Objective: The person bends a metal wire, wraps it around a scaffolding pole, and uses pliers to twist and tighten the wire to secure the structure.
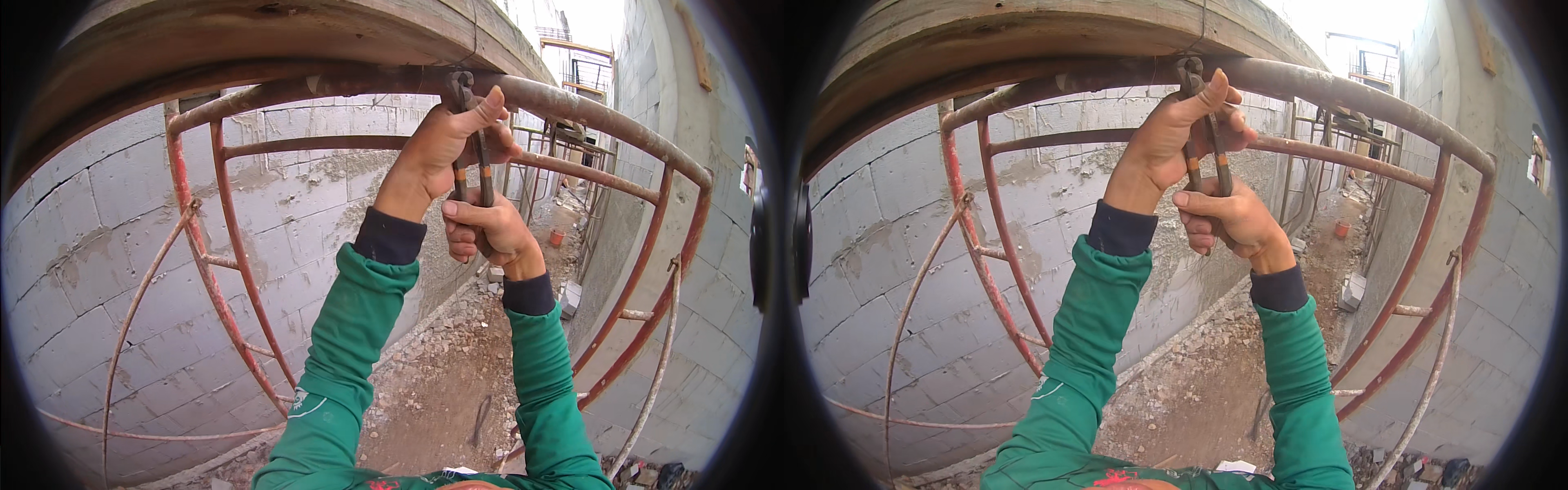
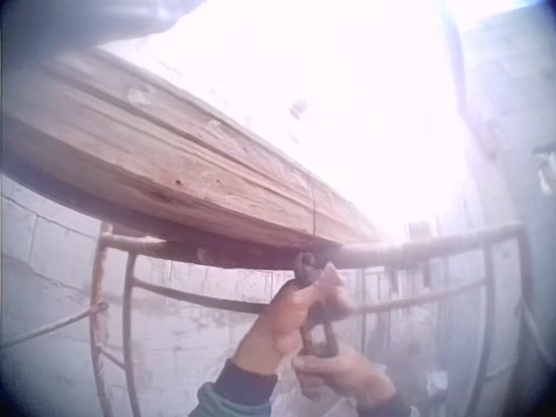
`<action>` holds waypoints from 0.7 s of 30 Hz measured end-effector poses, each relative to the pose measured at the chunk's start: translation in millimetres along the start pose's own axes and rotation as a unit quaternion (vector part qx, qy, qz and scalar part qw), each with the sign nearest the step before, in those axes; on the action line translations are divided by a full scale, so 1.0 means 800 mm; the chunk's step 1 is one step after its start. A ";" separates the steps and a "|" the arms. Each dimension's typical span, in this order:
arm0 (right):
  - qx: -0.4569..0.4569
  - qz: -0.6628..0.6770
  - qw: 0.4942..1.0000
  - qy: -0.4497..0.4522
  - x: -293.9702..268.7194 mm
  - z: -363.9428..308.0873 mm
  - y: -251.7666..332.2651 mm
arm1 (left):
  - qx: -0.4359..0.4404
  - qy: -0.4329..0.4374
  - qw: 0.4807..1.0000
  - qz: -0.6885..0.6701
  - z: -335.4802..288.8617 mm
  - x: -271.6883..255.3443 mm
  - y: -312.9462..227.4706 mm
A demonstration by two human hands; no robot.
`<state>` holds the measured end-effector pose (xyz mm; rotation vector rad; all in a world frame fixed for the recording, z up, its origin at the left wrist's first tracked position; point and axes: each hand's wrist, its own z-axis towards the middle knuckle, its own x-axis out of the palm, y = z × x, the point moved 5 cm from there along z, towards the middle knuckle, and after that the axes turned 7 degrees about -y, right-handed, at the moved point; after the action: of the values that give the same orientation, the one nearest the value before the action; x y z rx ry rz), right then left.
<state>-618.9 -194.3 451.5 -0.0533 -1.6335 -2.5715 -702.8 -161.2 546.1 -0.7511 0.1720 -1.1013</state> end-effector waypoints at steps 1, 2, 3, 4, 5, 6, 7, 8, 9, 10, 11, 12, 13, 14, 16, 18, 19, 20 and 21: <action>0.012 -0.005 1.000 0.021 0.002 -0.003 0.008 | -0.014 0.053 0.998 0.004 0.003 0.004 -0.005; 0.017 -0.001 0.999 0.046 0.007 -0.007 0.011 | -0.032 0.026 0.999 0.009 0.004 0.003 -0.002; -0.005 -0.065 0.998 -0.018 0.000 -0.010 0.016 | -0.033 0.006 0.999 0.014 0.006 0.006 -0.001; -0.110 -0.181 0.974 -0.085 -0.002 -0.012 0.026 | -0.047 -0.031 0.998 0.024 0.008 0.006 0.002; -0.218 -0.291 0.915 -0.174 -0.002 -0.022 0.033 | -0.023 -0.087 0.996 0.022 0.011 0.010 0.006; -0.288 -0.387 0.833 -0.271 -0.001 -0.034 0.035 | 0.013 -0.137 0.990 0.039 0.014 0.015 0.008; -0.360 -0.473 0.738 -0.319 0.007 -0.039 0.038 | 0.046 -0.190 0.979 0.056 0.017 0.019 0.008; -0.401 -0.507 0.677 -0.353 0.012 -0.042 0.036 | 0.077 -0.241 0.965 0.071 0.016 0.020 0.007; -0.375 -0.508 0.690 -0.354 0.006 -0.036 0.032 | 0.066 -0.235 0.967 0.075 0.013 0.019 0.008; -0.359 -0.508 0.698 -0.354 -0.001 -0.031 0.030 | 0.070 -0.215 0.968 0.112 0.011 0.018 0.007; -0.366 -0.465 0.746 -0.306 -0.005 -0.024 0.028 | 0.075 -0.199 0.966 0.147 0.005 0.014 0.004; -0.285 -0.338 0.873 -0.206 -0.013 -0.011 0.019 | 0.076 -0.188 0.962 0.186 0.000 0.007 0.000; -0.188 -0.195 0.958 -0.097 -0.015 -0.003 0.007 | 0.091 -0.134 0.969 0.185 -0.003 0.003 -0.006; -0.096 -0.035 0.995 0.016 -0.010 0.000 0.000 | 0.049 -0.084 0.988 0.120 0.000 0.000 -0.006; -0.018 0.102 0.984 0.144 0.002 -0.006 -0.004 | -0.024 0.033 0.999 -0.011 0.000 0.002 -0.003; -0.012 0.129 0.973 0.190 0.010 -0.012 -0.003 | -0.073 0.091 0.993 -0.031 0.003 0.002 -0.003; -0.043 0.091 0.979 0.174 0.009 -0.016 0.000 | -0.089 0.083 0.991 -0.050 0.005 0.002 -0.001; -0.066 0.048 0.987 0.138 0.007 -0.019 -0.001 | -0.117 0.052 0.990 -0.065 0.005 0.000 0.004; -0.097 0.011 0.990 0.100 0.003 -0.025 0.001 | -0.113 0.013 0.990 -0.081 0.003 -0.001 0.008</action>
<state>-620.9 -212.9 444.2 0.1662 -1.3047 -2.6122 -697.4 -158.1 543.6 -0.9662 0.2650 -1.2611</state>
